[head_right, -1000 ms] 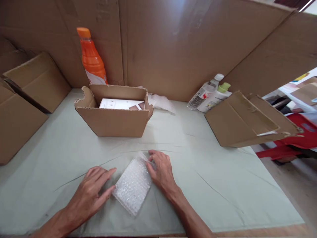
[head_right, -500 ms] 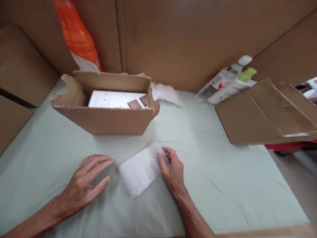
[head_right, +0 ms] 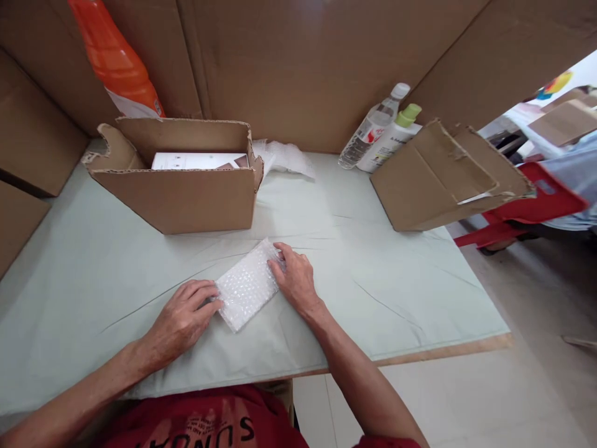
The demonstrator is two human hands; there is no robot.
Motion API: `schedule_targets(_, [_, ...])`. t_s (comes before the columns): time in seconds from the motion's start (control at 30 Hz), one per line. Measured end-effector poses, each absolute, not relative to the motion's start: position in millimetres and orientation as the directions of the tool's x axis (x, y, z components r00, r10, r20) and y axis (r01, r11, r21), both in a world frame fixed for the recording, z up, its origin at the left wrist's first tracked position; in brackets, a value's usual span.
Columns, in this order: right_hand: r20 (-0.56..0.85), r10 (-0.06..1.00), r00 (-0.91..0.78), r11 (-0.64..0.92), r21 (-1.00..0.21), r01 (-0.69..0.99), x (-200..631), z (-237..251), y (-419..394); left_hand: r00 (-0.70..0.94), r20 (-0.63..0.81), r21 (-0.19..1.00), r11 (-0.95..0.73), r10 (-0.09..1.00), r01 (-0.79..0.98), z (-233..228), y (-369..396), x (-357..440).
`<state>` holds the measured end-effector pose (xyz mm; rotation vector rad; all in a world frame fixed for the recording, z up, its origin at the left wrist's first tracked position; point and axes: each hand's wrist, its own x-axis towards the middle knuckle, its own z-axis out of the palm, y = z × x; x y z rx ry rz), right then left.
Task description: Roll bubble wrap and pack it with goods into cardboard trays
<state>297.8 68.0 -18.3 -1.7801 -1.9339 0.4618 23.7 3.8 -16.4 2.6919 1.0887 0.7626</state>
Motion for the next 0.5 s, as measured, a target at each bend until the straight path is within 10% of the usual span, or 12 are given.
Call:
schedule_targets(0.23, [0.143,0.973,-0.18,0.222,-0.381,0.897,284,1,65,0.641,0.437,0.336,-0.775,0.631,0.535,-2,-17,21])
schedule_targets(0.5, [0.085,0.861,-0.502,0.439,-0.624,0.647,279,32,-19,0.671,0.352,0.397,-0.753,0.653,0.524,13,-13,26])
